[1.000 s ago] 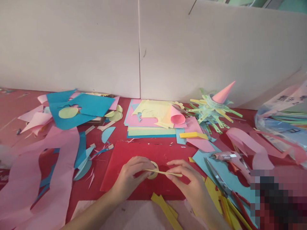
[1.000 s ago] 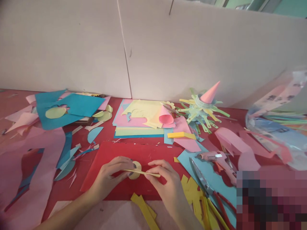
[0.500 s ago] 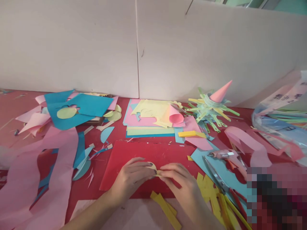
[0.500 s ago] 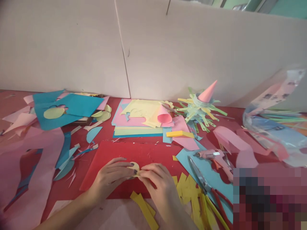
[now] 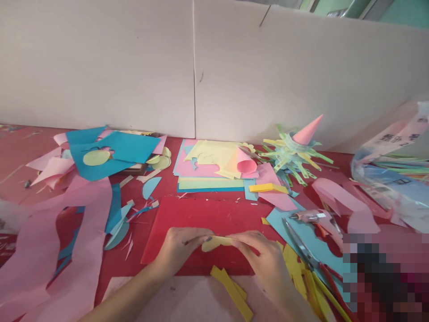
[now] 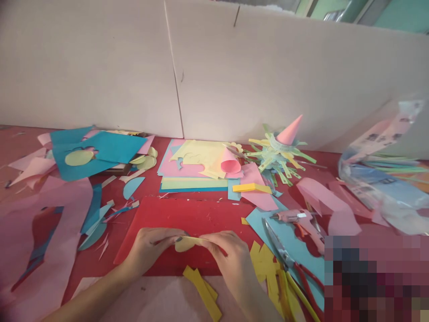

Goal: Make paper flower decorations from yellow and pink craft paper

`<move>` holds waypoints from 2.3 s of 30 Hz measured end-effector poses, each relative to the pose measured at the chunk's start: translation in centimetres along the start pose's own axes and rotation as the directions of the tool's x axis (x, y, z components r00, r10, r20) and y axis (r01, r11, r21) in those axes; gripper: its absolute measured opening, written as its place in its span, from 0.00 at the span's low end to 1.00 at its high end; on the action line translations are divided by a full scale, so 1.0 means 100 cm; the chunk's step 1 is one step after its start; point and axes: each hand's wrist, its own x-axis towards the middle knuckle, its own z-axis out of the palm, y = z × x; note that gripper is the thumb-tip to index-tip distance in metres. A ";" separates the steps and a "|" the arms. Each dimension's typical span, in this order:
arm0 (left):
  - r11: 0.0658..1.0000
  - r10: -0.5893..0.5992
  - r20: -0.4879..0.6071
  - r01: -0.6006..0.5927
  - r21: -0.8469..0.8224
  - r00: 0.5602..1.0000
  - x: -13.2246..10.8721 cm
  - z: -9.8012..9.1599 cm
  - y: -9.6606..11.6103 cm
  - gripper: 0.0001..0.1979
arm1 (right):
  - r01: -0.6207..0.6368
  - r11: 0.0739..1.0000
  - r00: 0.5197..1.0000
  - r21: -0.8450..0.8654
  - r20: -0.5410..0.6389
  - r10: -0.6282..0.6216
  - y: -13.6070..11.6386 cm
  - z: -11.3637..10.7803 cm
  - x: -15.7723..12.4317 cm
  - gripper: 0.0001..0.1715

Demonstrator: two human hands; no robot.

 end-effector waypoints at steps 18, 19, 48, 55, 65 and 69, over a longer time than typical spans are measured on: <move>0.884 -0.376 0.391 0.452 -0.122 0.840 0.013 -0.012 0.016 0.16 | -0.378 0.908 0.913 0.180 0.232 0.334 0.005 -0.002 0.008 0.17; 0.888 -0.363 0.406 0.443 -0.121 0.838 0.013 -0.013 0.017 0.16 | -0.378 0.908 0.911 0.180 0.244 0.331 0.005 -0.002 0.009 0.16; 0.960 -0.234 0.378 0.275 -0.056 0.896 0.013 -0.012 0.015 0.12 | -0.412 0.870 0.901 0.272 0.263 0.344 0.002 0.008 0.002 0.18; 0.889 -0.369 0.240 0.416 -0.192 0.898 0.014 -0.009 0.006 0.14 | -0.457 0.771 0.880 0.444 0.350 0.320 0.000 0.006 0.003 0.21; 0.829 -0.458 0.223 0.504 -0.244 0.861 0.014 -0.008 0.004 0.16 | -0.407 0.842 0.888 0.354 0.368 0.275 0.001 0.006 0.004 0.10; 0.817 -0.472 0.256 0.527 -0.233 0.844 0.014 -0.008 0.007 0.16 | -0.402 0.844 0.901 0.354 0.319 0.295 0.004 0.005 0.005 0.11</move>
